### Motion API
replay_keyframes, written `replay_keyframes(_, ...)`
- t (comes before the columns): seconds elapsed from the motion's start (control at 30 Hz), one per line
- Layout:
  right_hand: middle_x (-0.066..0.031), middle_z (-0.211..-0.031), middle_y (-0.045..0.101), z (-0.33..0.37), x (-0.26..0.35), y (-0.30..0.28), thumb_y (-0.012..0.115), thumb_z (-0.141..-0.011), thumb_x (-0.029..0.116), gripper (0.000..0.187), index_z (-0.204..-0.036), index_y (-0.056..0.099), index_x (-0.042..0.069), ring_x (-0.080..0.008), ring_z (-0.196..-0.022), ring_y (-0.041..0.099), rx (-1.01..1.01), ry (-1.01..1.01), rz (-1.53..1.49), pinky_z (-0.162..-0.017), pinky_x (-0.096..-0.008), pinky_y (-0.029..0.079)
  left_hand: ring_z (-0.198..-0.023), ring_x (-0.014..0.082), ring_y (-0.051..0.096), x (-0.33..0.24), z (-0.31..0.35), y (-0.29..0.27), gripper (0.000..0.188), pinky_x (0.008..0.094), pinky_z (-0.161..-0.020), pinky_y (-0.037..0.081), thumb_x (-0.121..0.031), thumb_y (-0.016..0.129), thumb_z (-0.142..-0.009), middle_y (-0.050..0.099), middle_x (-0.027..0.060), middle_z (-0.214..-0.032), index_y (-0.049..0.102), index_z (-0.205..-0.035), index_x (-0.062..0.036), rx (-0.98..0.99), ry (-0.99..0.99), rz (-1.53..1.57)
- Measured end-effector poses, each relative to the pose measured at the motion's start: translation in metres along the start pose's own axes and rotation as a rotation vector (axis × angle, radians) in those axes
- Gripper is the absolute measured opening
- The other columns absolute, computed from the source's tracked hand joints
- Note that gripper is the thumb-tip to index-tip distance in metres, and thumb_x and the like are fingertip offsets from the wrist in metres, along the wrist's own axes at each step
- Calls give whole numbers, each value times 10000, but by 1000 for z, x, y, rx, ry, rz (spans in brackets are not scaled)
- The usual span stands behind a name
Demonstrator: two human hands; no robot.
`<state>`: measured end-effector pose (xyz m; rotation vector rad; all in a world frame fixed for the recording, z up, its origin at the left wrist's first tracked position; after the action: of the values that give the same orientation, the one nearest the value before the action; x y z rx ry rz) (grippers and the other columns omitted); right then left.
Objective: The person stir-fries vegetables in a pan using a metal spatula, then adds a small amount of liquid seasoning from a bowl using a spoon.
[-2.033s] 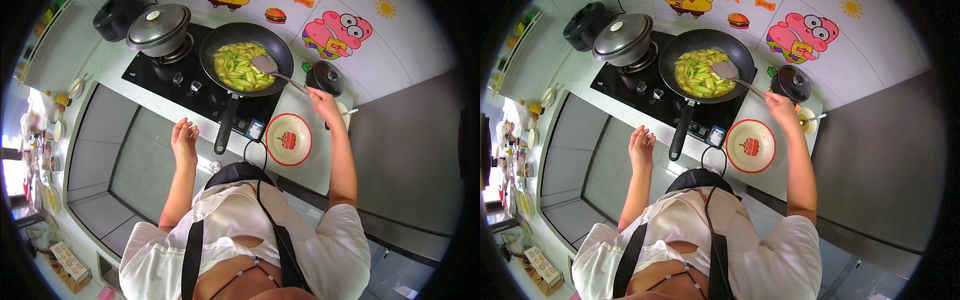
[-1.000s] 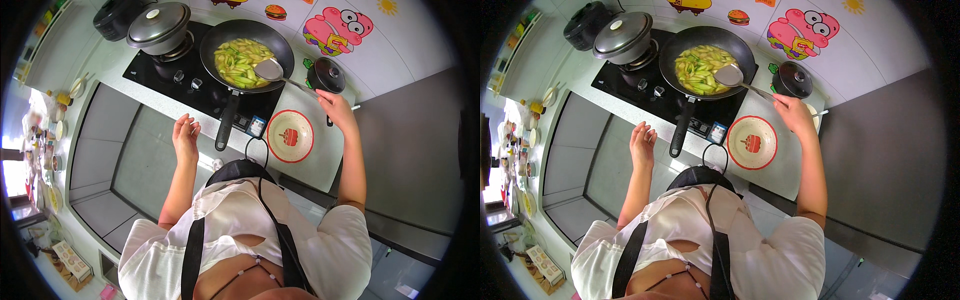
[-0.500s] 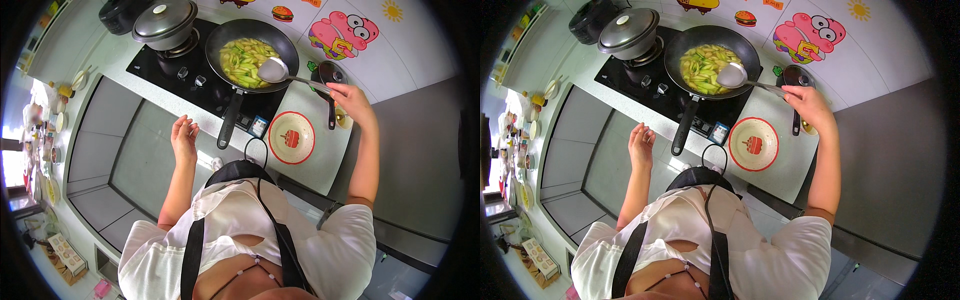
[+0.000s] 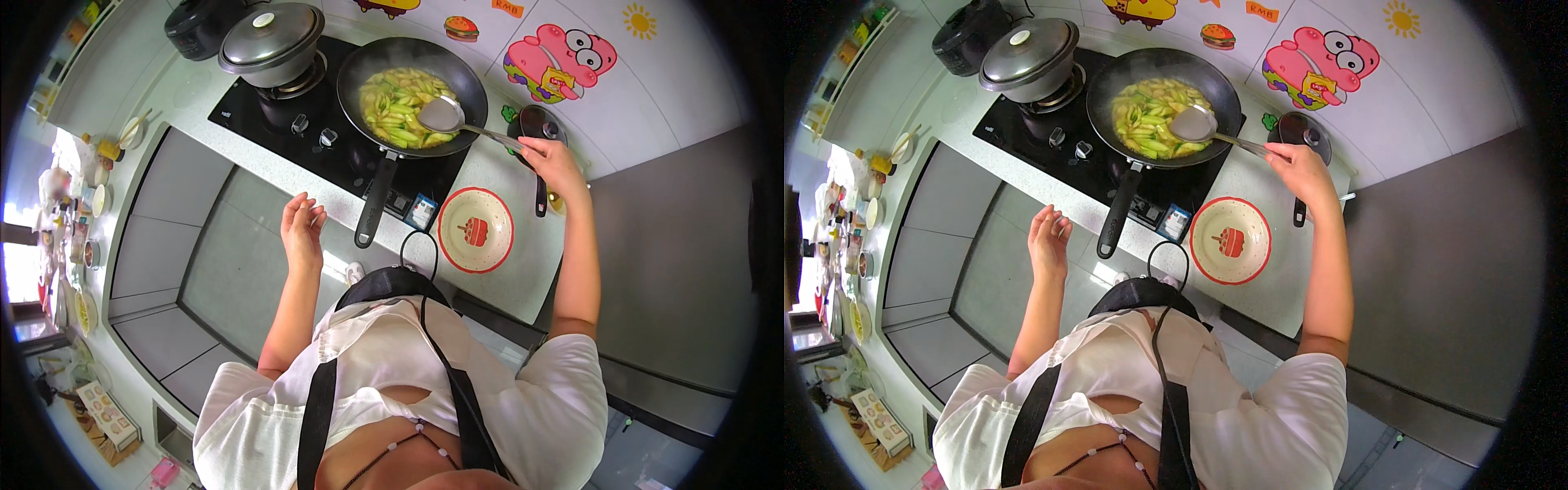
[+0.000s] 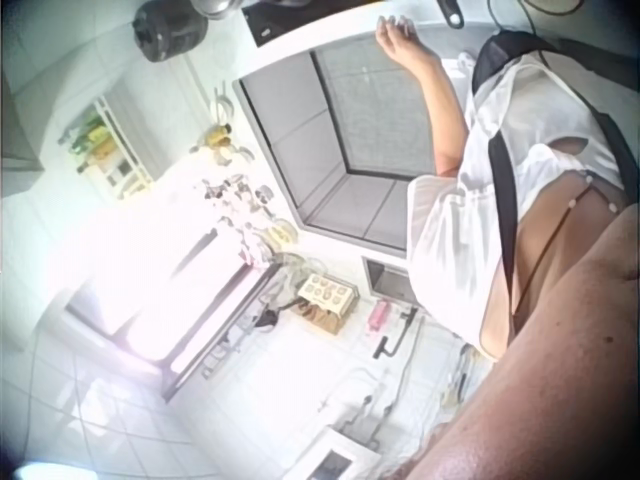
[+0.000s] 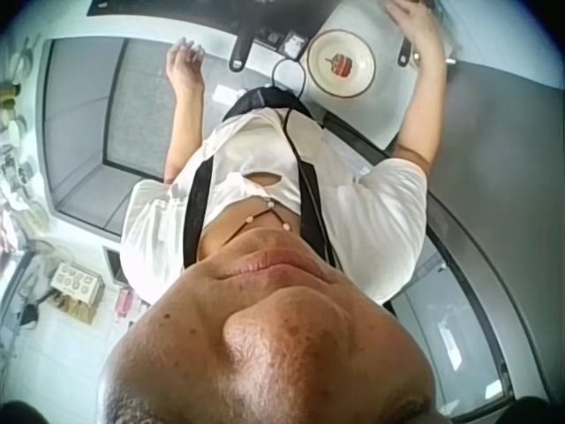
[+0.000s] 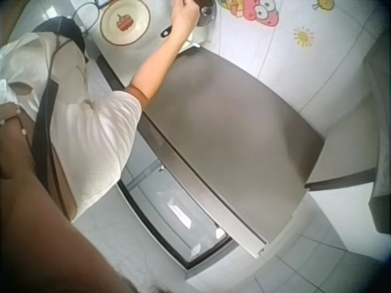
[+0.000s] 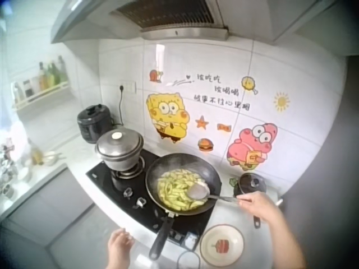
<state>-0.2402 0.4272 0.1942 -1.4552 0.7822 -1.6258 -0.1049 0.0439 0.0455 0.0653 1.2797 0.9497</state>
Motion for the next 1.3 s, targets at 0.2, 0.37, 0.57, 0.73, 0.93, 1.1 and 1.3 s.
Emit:
replay_keyframes(0.2, -148, -888, 637, 0, -2, 10, 547, -808, 269, 334, -1086, 584, 89, -216, -822, 610, -2, 35, -107, -757, -294, 438, -759, 132, 549, 3, 0, -1, 200, 254, -703, 476, -97, 484, -860, 544, 60, -905, 493, -1047, -28, -19, -13, -5)
replay_keyframes(0.37, -117, -902, 641, -4, -12, 41, 566, -801, 264, 328, -1082, 592, 98, -181, -832, 595, 46, -54, -212, -777, -280, 429, -752, 130, 551, 1, 1, 2, 194, 253, -697, 478, -98, 483, -862, 545, 60, -905, 496, -1043, -28, -11, -14, -3)
replay_keyframes(0.57, -60, -758, 621, -3, -18, 19, 566, -802, 241, 312, -1073, 598, 88, -111, -652, 530, 88, -1, -216, -651, -254, 434, -753, 131, 550, 2, 3, -4, 187, 258, -698, 481, -104, 483, -866, 546, 58, -905, 500, -1038, -30, -25, -10, -8)
replay_keyframes(0.73, -24, -684, 578, -5, -15, -5, 577, -792, 228, 309, -1059, 604, 74, -95, -560, 473, 111, -8, -114, -579, -264, 428, -755, 132, 548, 1, 4, -2, 183, 260, -701, 482, -101, 482, -866, 544, 57, -903, 503, -1035, -31, -36, -10, -12)
replay_keyframes(0.93, -81, -717, 612, 11, 49, -62, 650, -711, 170, 291, -992, 631, 96, -216, -664, 590, -166, -343, 435, -611, -328, 460, -755, 130, 547, -1, 3, -8, 180, 257, -704, 485, -95, 482, -866, 542, 56, -904, 508, -1034, -37, -38, 9, 7)
replay_keyframes(1.1, -64, -775, 610, 18, 89, -80, 618, -670, 61, 190, -850, 661, 106, -252, -759, 570, -364, -644, 788, -647, -358, 455, -755, 129, 548, 0, 3, -9, 172, 253, -702, 486, -95, 485, -865, 543, 54, -895, 514, -1025, -39, -30, 1, 22)
replay_keyframes(1.3, -106, -759, 607, -3, 94, -68, 579, -667, 8, 222, -831, 671, 127, -258, -779, 573, -313, -532, 875, -654, -370, 466, -754, 130, 547, 2, 3, -13, 175, 253, -698, 485, -99, 492, -863, 545, 52, -893, 513, -1026, -40, -42, 5, 25)
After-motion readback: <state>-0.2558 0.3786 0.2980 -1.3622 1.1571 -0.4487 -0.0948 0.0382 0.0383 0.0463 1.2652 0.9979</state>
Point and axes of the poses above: each hand's wrist, its own z-axis away from the middle knuckle, its own y-axis out of the palm, x = y × z, the point moved 5 cm from there along -z, towards the middle knuckle
